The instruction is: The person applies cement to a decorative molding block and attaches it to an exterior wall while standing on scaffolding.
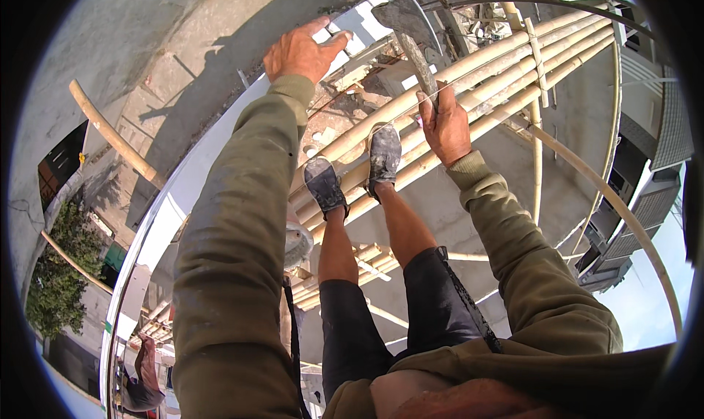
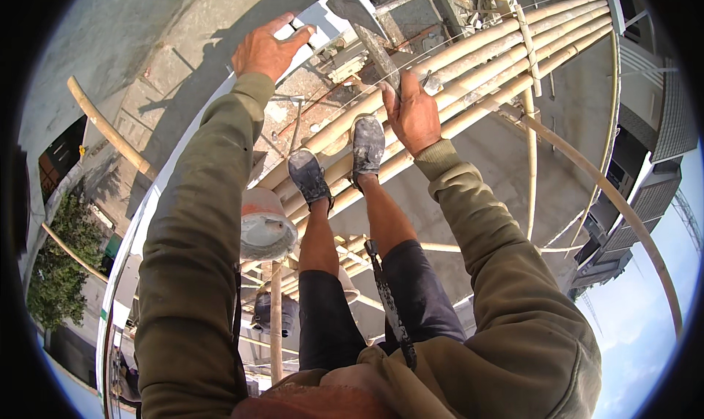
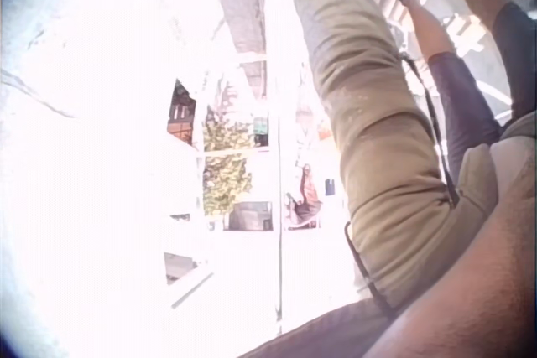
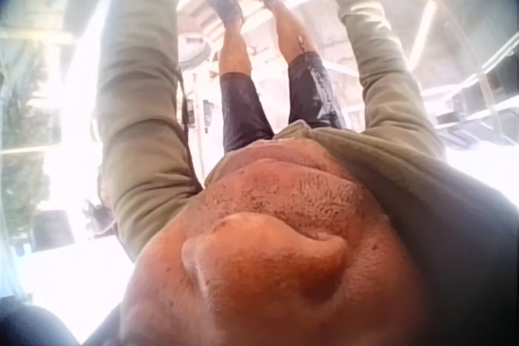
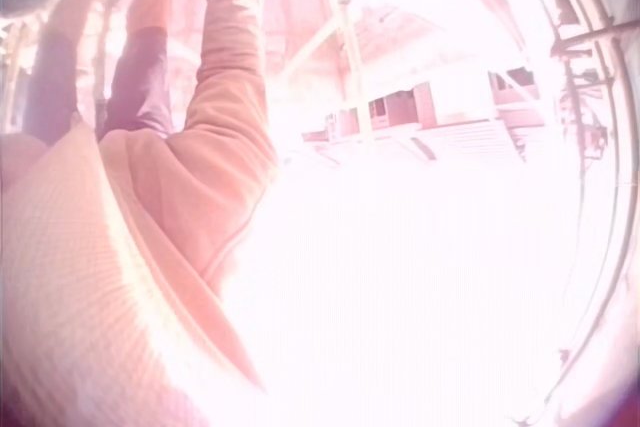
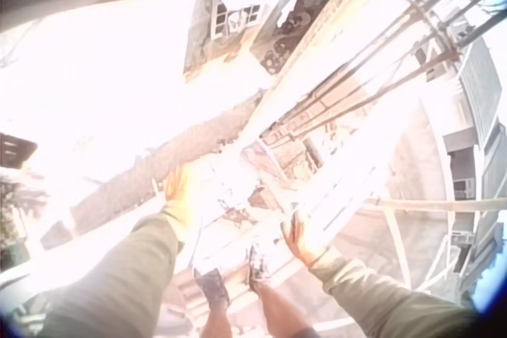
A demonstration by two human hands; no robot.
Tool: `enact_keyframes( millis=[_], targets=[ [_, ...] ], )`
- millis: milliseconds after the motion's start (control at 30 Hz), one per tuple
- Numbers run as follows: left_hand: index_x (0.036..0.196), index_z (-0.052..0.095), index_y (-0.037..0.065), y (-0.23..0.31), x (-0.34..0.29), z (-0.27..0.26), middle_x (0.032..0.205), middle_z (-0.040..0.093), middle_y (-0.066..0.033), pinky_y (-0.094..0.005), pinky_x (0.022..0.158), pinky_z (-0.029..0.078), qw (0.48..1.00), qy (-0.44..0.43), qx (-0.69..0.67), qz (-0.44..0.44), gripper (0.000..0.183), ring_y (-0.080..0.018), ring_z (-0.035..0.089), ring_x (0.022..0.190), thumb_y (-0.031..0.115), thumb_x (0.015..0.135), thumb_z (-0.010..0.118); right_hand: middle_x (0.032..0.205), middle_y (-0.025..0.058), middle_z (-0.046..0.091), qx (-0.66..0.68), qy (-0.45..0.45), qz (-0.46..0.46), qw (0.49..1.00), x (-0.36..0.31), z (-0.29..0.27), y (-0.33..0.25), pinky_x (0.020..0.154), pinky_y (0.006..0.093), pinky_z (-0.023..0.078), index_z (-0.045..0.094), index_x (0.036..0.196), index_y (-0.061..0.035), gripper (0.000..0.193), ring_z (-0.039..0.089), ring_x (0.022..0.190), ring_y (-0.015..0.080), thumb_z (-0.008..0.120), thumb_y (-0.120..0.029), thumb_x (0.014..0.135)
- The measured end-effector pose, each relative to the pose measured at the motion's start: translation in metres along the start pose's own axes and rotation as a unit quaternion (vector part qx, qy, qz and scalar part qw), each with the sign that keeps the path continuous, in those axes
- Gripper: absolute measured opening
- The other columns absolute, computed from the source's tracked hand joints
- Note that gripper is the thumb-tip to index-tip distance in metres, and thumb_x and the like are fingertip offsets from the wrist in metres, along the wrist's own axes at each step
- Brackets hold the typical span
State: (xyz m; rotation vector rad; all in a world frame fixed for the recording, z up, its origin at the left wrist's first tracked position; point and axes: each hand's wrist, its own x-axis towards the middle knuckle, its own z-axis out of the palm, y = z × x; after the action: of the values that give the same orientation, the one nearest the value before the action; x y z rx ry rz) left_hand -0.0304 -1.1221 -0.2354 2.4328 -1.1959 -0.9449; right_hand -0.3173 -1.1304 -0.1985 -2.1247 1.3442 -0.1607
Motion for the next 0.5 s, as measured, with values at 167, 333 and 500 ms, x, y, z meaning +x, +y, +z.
enact_keyframes(
  millis=[167, 333, 500],
  targets=[
    [0.133, 0.07, 0.034, 0.01, 0.003, 0.0, 0.126, 0.072, -0.013, -0.0475, 0.105, 0.046, 1.0, -0.01, -0.016, 0.012, 0.065, -0.0335, 0.067, 0.118, 0.072, 0.079, 0.071, 0.078, 0.0256, 0.066, -0.084, -0.063, 0.031, 0.994, 0.007, 0.004, 0.013, 0.061, 0.0548, 0.051, 0.046, 0.114, -0.001, 0.032, 0.066, 0.072, 0.0487, 0.062, -0.025, 0.101],
    [0.134, 0.069, 0.032, 0.006, 0.001, -0.002, 0.13, 0.07, -0.0159, -0.0492, 0.109, 0.044, 0.999, -0.028, -0.017, 0.015, 0.067, -0.0346, 0.064, 0.123, 0.073, 0.081, 0.07, 0.081, 0.0256, 0.068, 0.015, -0.037, 0.046, 0.998, -0.029, -0.028, -0.015, 0.063, 0.0538, 0.053, 0.046, 0.13, -0.004, 0.039, 0.067, 0.073, 0.0477, 0.062, -0.024, 0.101],
    [0.132, 0.071, 0.018, -0.024, 0.015, -0.028, 0.126, 0.071, -0.0182, -0.0446, 0.107, 0.046, 0.97, 0.061, -0.236, 0.016, 0.058, -0.0344, 0.064, 0.123, 0.06, 0.093, 0.065, 0.092, 0.0302, 0.066, 0.011, -0.122, 0.139, 0.983, -0.087, -0.09, -0.035, 0.076, 0.0502, 0.051, 0.053, 0.118, 0.0008, 0.031, 0.066, 0.091, 0.0486, 0.062, -0.02, 0.098]
  ],
)
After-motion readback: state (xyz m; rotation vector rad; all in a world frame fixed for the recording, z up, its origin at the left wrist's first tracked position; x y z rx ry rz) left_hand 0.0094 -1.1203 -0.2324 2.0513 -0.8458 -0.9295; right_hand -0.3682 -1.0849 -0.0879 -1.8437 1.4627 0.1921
